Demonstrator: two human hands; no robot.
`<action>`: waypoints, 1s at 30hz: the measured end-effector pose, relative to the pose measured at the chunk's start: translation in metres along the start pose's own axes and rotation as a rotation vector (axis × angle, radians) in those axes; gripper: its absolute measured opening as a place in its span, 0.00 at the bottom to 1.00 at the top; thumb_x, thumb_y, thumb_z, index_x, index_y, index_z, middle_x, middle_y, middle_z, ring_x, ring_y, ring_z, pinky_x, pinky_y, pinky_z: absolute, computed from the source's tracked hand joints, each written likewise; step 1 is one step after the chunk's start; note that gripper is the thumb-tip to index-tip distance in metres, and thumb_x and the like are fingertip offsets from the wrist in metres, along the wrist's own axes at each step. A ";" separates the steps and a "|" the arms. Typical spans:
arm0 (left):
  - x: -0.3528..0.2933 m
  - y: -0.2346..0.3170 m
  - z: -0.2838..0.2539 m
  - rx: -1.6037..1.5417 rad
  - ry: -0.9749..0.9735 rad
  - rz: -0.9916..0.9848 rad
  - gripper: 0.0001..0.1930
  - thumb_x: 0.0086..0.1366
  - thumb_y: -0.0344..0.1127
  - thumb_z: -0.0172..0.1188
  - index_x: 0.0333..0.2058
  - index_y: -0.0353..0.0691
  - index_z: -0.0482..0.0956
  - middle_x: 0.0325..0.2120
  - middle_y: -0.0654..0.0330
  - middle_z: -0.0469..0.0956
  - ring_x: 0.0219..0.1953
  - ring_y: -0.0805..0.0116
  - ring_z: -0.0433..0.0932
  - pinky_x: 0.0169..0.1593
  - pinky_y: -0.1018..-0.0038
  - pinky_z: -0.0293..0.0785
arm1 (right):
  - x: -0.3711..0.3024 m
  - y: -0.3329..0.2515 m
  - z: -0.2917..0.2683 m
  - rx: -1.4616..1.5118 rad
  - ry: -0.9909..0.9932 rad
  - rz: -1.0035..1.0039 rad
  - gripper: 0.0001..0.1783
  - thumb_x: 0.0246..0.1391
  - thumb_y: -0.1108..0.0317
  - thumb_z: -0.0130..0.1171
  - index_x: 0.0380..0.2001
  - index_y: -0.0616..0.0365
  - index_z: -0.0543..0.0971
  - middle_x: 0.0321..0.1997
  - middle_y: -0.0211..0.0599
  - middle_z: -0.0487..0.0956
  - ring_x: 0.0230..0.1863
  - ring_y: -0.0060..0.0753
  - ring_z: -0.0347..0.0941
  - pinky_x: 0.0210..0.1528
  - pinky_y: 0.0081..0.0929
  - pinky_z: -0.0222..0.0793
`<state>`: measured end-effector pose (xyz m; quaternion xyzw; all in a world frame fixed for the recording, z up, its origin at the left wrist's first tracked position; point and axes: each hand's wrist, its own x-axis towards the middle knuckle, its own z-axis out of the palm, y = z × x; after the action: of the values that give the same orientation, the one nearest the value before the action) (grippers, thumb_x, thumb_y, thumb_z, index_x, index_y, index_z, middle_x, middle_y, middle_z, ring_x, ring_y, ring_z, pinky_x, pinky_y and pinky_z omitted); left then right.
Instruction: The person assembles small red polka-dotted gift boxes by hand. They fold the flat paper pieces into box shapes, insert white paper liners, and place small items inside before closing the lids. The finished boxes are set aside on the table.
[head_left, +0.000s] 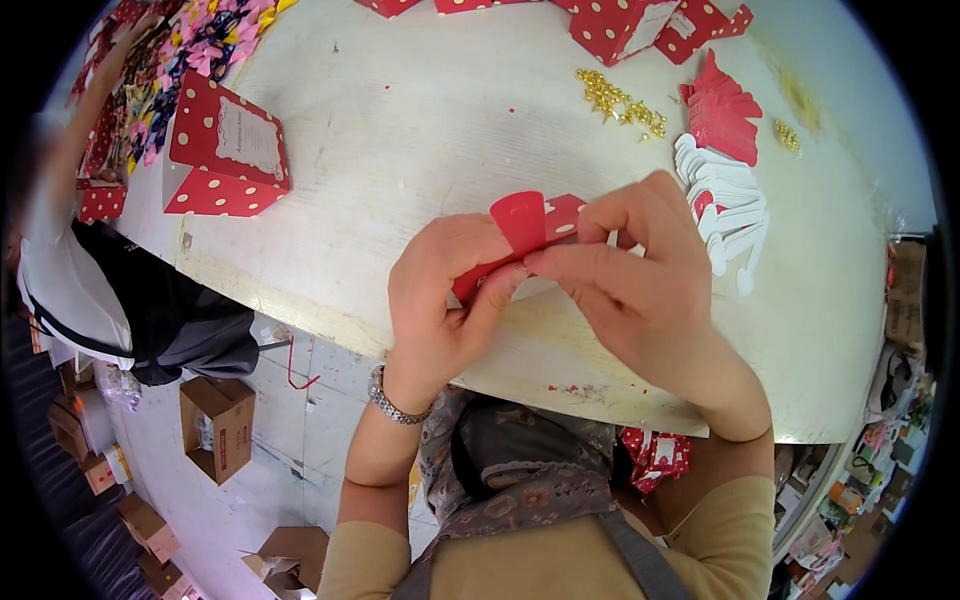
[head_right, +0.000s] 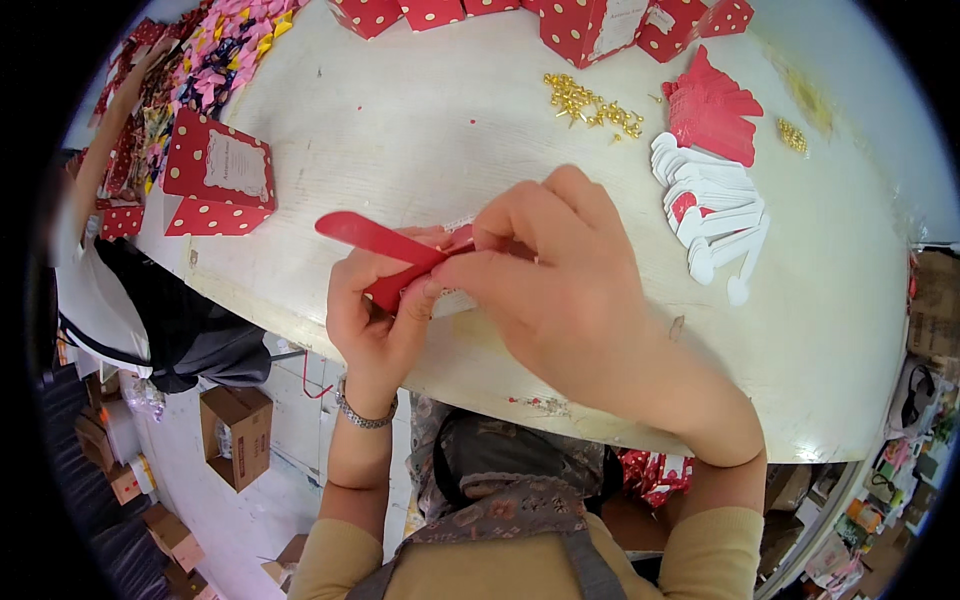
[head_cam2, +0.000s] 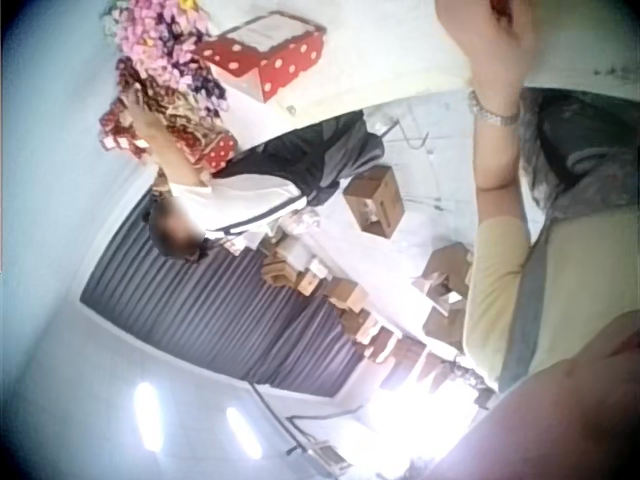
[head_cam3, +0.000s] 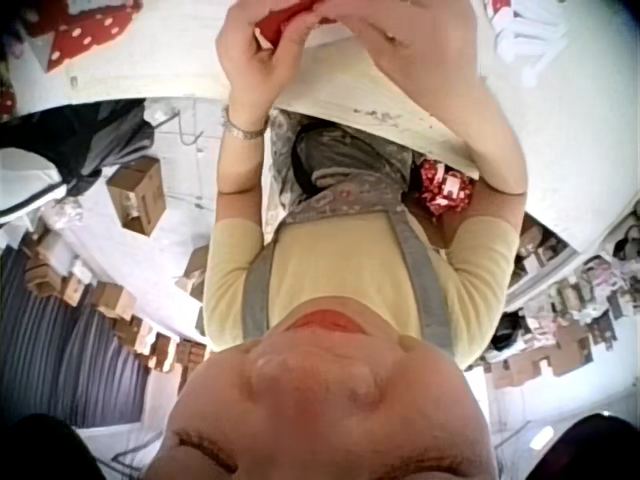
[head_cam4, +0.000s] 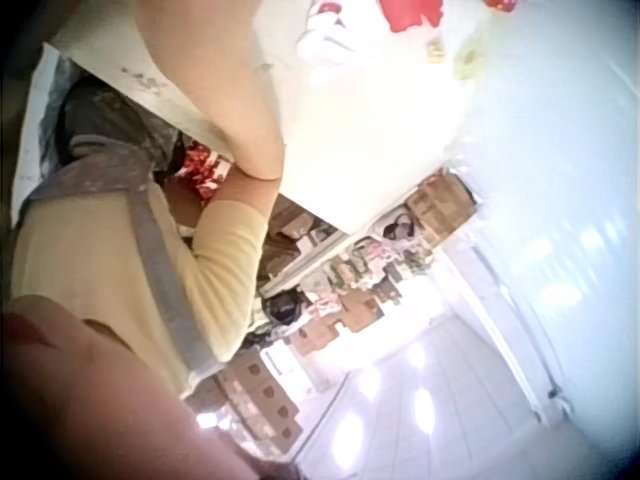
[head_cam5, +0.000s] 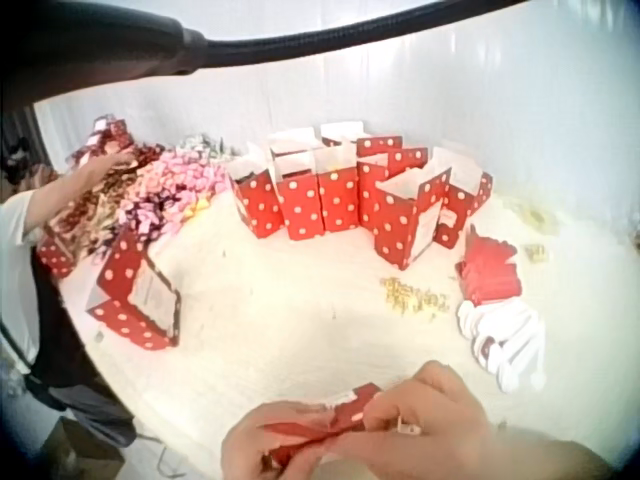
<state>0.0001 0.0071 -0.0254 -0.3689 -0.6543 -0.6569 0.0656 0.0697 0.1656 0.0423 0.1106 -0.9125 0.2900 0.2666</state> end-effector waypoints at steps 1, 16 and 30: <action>0.000 0.000 0.001 -0.006 0.004 0.007 0.15 0.49 0.21 0.64 0.37 0.39 0.76 0.35 0.55 0.79 0.38 0.57 0.78 0.41 0.69 0.74 | -0.002 0.000 0.000 -0.013 0.003 -0.003 0.15 0.31 0.81 0.66 0.27 0.52 0.83 0.28 0.27 0.68 0.31 0.29 0.62 0.27 0.22 0.57; 0.027 0.052 -0.038 0.579 -0.101 0.314 0.09 0.49 0.27 0.66 0.28 0.49 0.79 0.31 0.65 0.75 0.36 0.60 0.76 0.39 0.66 0.77 | -0.005 0.032 0.021 0.334 0.099 -0.005 0.10 0.39 0.70 0.67 0.26 0.54 0.76 0.29 0.27 0.75 0.32 0.32 0.72 0.42 0.29 0.66; 0.082 0.052 -0.041 0.718 -0.620 0.254 0.13 0.43 0.23 0.66 0.31 0.37 0.78 0.33 0.54 0.81 0.27 0.64 0.80 0.38 0.75 0.79 | -0.011 0.037 0.032 0.357 0.200 -0.051 0.07 0.40 0.69 0.65 0.25 0.51 0.78 0.29 0.24 0.76 0.30 0.26 0.71 0.42 0.33 0.67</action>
<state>-0.0453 -0.0047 0.0688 -0.5781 -0.7780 -0.2359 0.0704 0.0525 0.1768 -0.0033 0.1501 -0.8124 0.4500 0.3392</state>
